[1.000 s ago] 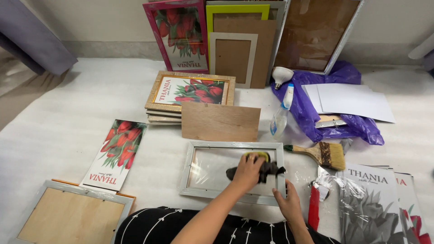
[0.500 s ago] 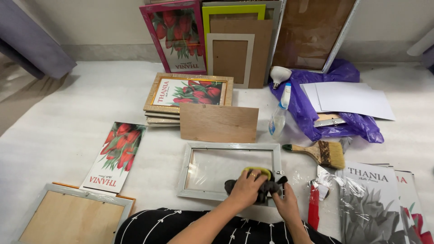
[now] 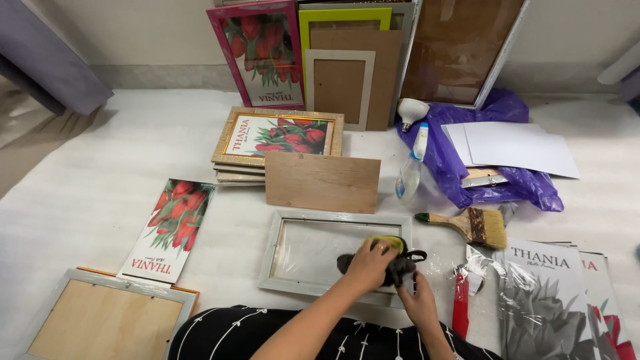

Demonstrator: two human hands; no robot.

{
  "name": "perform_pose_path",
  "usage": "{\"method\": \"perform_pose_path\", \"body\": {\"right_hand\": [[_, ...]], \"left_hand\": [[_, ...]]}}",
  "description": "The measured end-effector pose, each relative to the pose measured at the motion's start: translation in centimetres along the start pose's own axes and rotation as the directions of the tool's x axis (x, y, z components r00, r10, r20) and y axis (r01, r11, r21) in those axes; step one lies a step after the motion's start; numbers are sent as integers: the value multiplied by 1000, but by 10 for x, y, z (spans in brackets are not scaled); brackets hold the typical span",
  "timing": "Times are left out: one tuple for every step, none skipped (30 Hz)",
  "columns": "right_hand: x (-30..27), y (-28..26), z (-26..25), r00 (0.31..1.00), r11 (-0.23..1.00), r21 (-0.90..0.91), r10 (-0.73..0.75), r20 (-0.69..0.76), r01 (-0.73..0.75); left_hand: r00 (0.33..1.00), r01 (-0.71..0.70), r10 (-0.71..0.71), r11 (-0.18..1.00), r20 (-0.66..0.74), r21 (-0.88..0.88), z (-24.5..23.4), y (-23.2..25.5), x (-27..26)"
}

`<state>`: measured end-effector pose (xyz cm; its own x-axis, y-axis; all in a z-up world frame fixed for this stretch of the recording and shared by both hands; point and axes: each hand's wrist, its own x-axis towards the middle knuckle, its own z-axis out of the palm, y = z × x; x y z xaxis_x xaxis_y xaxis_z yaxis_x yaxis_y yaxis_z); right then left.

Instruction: Cleaning a picture frame glass and assembling it with artwork and a backing board

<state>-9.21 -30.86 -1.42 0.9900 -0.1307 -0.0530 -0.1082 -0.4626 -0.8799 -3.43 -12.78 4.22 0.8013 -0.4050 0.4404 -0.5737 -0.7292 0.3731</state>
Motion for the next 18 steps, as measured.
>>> {"method": "perform_pose_path", "body": {"right_hand": [[-1,1,0,1000,1000,1,2,1,-2],[-1,2,0,997,997,30,75,11,-76],[-1,3,0,989,987,58,148,22,-149],[0,8,2,989,987,60,146,22,-147],[1,12,4,992,992,28,123,14,-123],[0,17,4,995,995,-9,100,4,-100],[3,14,3,995,995,-12,99,2,-99],[3,11,3,1000,1000,-18,14,-2,-14],[3,9,3,998,997,-25,-70,-4,70],[1,1,1,997,997,-25,-74,-1,74],[-1,-7,0,1000,1000,-18,6,12,-6],[-4,-15,-2,996,996,-11,90,26,-90],[-2,-7,0,996,996,-12,90,29,-89],[0,1,2,998,997,-46,58,6,-57],[1,10,5,1000,996,-81,24,-16,-26],[1,4,4,1000,997,-80,18,-12,-19],[1,-1,2,992,990,-63,128,6,-128],[-3,-5,1,970,970,-47,242,22,-240]], "left_hand": [[1000,1,-1,1000,2,1,-7,7,-11],[997,15,-14,1000,77,-12,-14,13,-21],[988,30,-26,999,153,-23,-21,20,-31],[988,29,-26,999,151,-21,-23,20,-32],[986,60,-53,997,155,-42,-24,20,-34],[984,91,-79,993,159,-69,-25,22,-36],[985,90,-78,993,157,-71,-23,17,-26],[991,94,-90,995,102,-36,-22,14,-18],[994,100,-100,995,48,-2,-22,11,-11],[994,103,-103,995,44,0,-14,7,-6],[987,159,-158,987,-27,4,-6,3,0],[973,214,-212,977,-95,4,1,-2,6],[972,216,-214,976,-96,4,4,0,3],[975,207,-205,978,-80,10,5,1,0],[978,198,-197,980,-64,16,7,3,-4],[978,201,-199,979,-70,20,0,3,-16],[989,149,-148,989,28,-27,-6,4,-28],[988,98,-88,992,128,-81,-12,5,-42]]}}
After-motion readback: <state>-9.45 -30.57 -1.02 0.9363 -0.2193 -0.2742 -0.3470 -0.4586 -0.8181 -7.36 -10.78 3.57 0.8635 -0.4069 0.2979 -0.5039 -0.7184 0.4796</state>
